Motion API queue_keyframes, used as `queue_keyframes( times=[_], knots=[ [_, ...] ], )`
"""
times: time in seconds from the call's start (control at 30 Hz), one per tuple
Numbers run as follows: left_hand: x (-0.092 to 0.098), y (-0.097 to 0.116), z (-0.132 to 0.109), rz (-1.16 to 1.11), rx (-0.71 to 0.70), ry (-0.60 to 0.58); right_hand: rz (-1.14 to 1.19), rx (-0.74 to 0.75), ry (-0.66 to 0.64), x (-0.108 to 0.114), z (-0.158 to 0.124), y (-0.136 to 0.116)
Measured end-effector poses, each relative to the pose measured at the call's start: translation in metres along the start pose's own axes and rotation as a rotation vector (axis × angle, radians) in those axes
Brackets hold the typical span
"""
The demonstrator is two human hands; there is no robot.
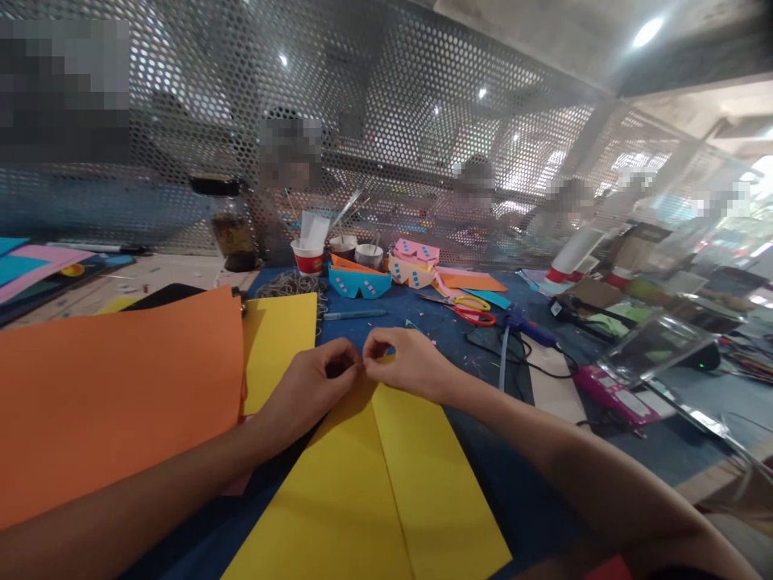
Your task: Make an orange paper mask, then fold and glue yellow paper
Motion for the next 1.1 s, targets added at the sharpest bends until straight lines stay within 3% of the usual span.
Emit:
queue_keyframes(
  times=[0.4,0.5,0.67,0.87,1.0,1.1],
  knots=[
    [-0.002,0.006,-0.006,0.300,-0.122,0.159,0.153,-0.019,0.014,-0.008,-0.002,0.004],
    [0.000,0.007,-0.007,0.287,-0.112,0.136,0.148,-0.019,-0.003,-0.008,-0.001,0.007],
    [0.003,0.000,-0.002,0.102,-0.002,0.084,0.042,-0.085,0.051,0.006,0.002,0.011],
    [0.006,-0.008,0.004,0.143,0.038,0.090,-0.005,-0.244,0.075,0.028,-0.003,0.030],
    [0.005,-0.007,0.000,0.283,-0.132,0.166,-0.006,-0.271,0.140,0.029,-0.011,0.040],
    [-0.002,-0.009,-0.009,0.447,-0.356,0.032,-0.036,-0.296,0.148,0.025,-0.014,0.044]
  ],
)
Point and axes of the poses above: each hand's wrist, its own z-axis towards the middle knuckle, its own x-axis out of the back of the hand, y = z × x, the point moved 1 cm from there along z, towards the middle knuckle, and after that the axes turned 11 degrees about z, right-handed, at the moved point
